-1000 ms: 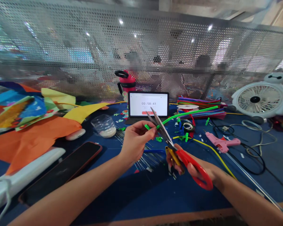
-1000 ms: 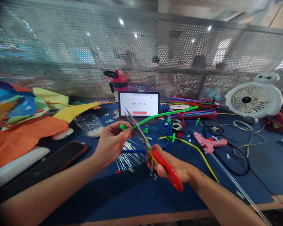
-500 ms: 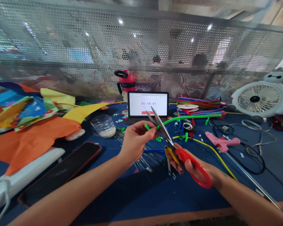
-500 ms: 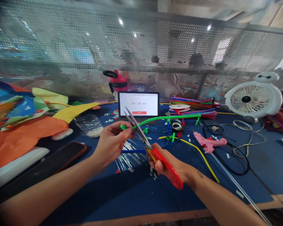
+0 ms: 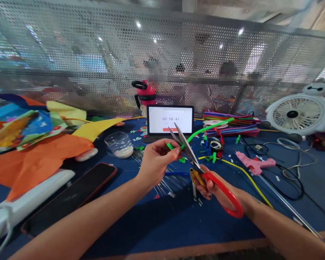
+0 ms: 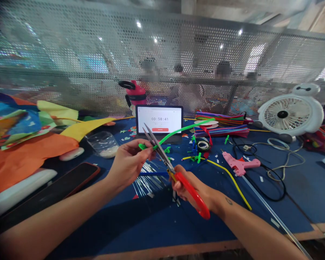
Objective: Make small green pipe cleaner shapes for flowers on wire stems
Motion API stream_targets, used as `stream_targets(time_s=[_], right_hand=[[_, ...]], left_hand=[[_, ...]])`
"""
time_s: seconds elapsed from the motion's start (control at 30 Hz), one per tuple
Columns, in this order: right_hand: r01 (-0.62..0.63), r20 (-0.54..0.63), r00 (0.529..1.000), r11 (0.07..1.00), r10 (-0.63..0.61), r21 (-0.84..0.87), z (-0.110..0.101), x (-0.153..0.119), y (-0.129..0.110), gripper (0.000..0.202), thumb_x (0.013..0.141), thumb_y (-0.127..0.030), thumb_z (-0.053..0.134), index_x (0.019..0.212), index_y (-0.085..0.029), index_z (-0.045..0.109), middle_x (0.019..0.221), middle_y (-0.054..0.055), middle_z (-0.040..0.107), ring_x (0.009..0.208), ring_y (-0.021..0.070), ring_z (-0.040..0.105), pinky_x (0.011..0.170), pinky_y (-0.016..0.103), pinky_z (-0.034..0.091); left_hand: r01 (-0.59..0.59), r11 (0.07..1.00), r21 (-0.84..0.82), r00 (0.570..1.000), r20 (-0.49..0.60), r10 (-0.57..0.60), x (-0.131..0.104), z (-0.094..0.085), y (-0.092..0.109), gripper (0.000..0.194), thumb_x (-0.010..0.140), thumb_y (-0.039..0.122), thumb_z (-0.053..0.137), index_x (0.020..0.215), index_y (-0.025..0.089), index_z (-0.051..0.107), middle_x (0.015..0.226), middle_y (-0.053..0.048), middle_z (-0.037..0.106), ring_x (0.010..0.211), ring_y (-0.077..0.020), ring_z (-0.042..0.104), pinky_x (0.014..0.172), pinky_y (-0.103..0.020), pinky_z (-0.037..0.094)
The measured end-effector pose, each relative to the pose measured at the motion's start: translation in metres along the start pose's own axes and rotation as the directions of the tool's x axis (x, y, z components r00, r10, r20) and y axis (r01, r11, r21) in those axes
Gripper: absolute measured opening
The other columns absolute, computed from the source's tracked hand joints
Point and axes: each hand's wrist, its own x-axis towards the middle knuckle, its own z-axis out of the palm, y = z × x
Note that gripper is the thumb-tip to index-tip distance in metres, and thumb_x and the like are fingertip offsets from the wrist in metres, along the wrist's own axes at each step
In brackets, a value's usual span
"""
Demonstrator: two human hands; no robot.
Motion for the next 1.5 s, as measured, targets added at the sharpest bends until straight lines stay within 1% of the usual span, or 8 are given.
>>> stream_targets(time_s=[0.17, 0.43, 0.57, 0.7, 0.87, 1.07, 1.27, 1.5], right_hand=[[-0.151, -0.042, 0.987, 0.981, 0.157, 0.126, -0.004, 0.003, 0.01, 0.035, 0.082, -0.054, 0.052, 0.084, -0.022, 0.038, 0.062, -0.007, 0.024, 0.046, 0.0041, 0.017, 0.038, 0.017, 0.017], [0.01, -0.199, 0.98, 1.0, -0.004, 0.026, -0.005, 0.003, -0.013, 0.038, 0.079, -0.053, 0.057, 0.092, -0.023, 0.038, 0.069, -0.006, 0.036, 0.048, 0.0036, 0.031, 0.043, 0.017, 0.031], [0.055, -0.383, 0.915, 0.979, -0.128, -0.196, -0.02, 0.01, -0.02, 0.04, 0.072, -0.038, 0.069, 0.09, -0.023, 0.037, 0.069, -0.007, 0.04, 0.054, 0.0064, 0.037, 0.049, 0.019, 0.035], [-0.051, -0.499, 0.835, 0.871, -0.232, -0.49, -0.04, 0.015, -0.017, 0.044, 0.062, -0.031, 0.074, 0.083, -0.023, 0.037, 0.061, -0.01, 0.039, 0.052, 0.0074, 0.037, 0.051, 0.021, 0.034], [-0.297, -0.557, 0.799, 0.656, -0.228, -0.694, -0.059, 0.016, -0.011, 0.037, 0.062, -0.035, 0.069, 0.083, -0.022, 0.043, 0.06, -0.007, 0.047, 0.055, 0.0114, 0.047, 0.052, 0.023, 0.034], [-0.468, -0.577, 0.797, 0.423, -0.178, -0.776, -0.067, 0.016, -0.004, 0.031, 0.066, -0.034, 0.064, 0.087, -0.019, 0.045, 0.065, -0.001, 0.058, 0.063, 0.0176, 0.056, 0.056, 0.026, 0.035], [-0.526, -0.569, 0.8, 0.235, -0.19, -0.817, -0.064, 0.013, -0.004, 0.036, 0.072, -0.039, 0.06, 0.094, -0.015, 0.047, 0.073, 0.007, 0.063, 0.068, 0.0237, 0.062, 0.054, 0.027, 0.032], [-0.489, -0.515, 0.848, 0.191, -0.124, -0.851, -0.049, 0.012, -0.013, 0.037, 0.072, -0.039, 0.06, 0.098, -0.016, 0.05, 0.074, 0.006, 0.064, 0.069, 0.0245, 0.062, 0.057, 0.027, 0.031]], left_hand=[[0.006, 0.999, -0.031, 1.0, 0.006, -0.006, 0.0, 0.0, -0.003, 0.014, 0.058, 0.018, 0.074, 0.066, 0.016, 0.063, 0.062, 0.002, 0.061, 0.053, -0.0069, 0.055, 0.054, -0.02, 0.048], [-0.051, 0.982, 0.184, 0.979, 0.206, 0.012, 0.021, -0.02, -0.01, 0.014, 0.066, 0.023, 0.071, 0.076, 0.017, 0.063, 0.062, 0.002, 0.06, 0.055, -0.0086, 0.055, 0.053, -0.02, 0.044], [-0.182, 0.777, 0.603, 0.9, 0.42, -0.116, 0.04, -0.038, -0.031, 0.023, 0.065, 0.032, 0.071, 0.083, 0.017, 0.067, 0.063, 0.001, 0.061, 0.056, -0.0108, 0.055, 0.055, -0.023, 0.045], [-0.389, 0.638, 0.664, 0.811, 0.575, -0.103, 0.05, -0.05, -0.043, 0.029, 0.059, 0.038, 0.075, 0.082, 0.02, 0.071, 0.083, -0.005, 0.069, 0.077, -0.0176, 0.061, 0.072, -0.029, 0.047], [-0.354, 0.306, 0.884, 0.931, 0.364, 0.027, 0.061, -0.065, -0.045, 0.028, 0.078, 0.045, 0.057, 0.076, 0.019, 0.068, 0.084, -0.007, 0.068, 0.072, -0.0184, 0.059, 0.069, -0.031, 0.044], [-0.309, -0.005, 0.951, 0.951, 0.309, -0.035, 0.063, -0.073, -0.052, 0.027, 0.078, 0.041, 0.053, 0.088, 0.017, 0.061, 0.09, -0.008, 0.062, 0.081, -0.0219, 0.058, 0.07, -0.031, 0.042], [-0.277, 0.067, 0.959, 0.959, 0.28, -0.041, 0.061, -0.073, -0.058, 0.014, 0.075, 0.029, 0.053, 0.072, 0.018, 0.06, 0.08, -0.007, 0.062, 0.075, -0.0221, 0.058, 0.069, -0.031, 0.041], [-0.164, 0.421, 0.892, 0.986, 0.139, 0.089, 0.069, -0.078, -0.05, 0.014, 0.069, 0.03, 0.059, 0.074, 0.019, 0.065, 0.083, -0.005, 0.065, 0.072, -0.0172, 0.055, 0.065, -0.027, 0.039]])
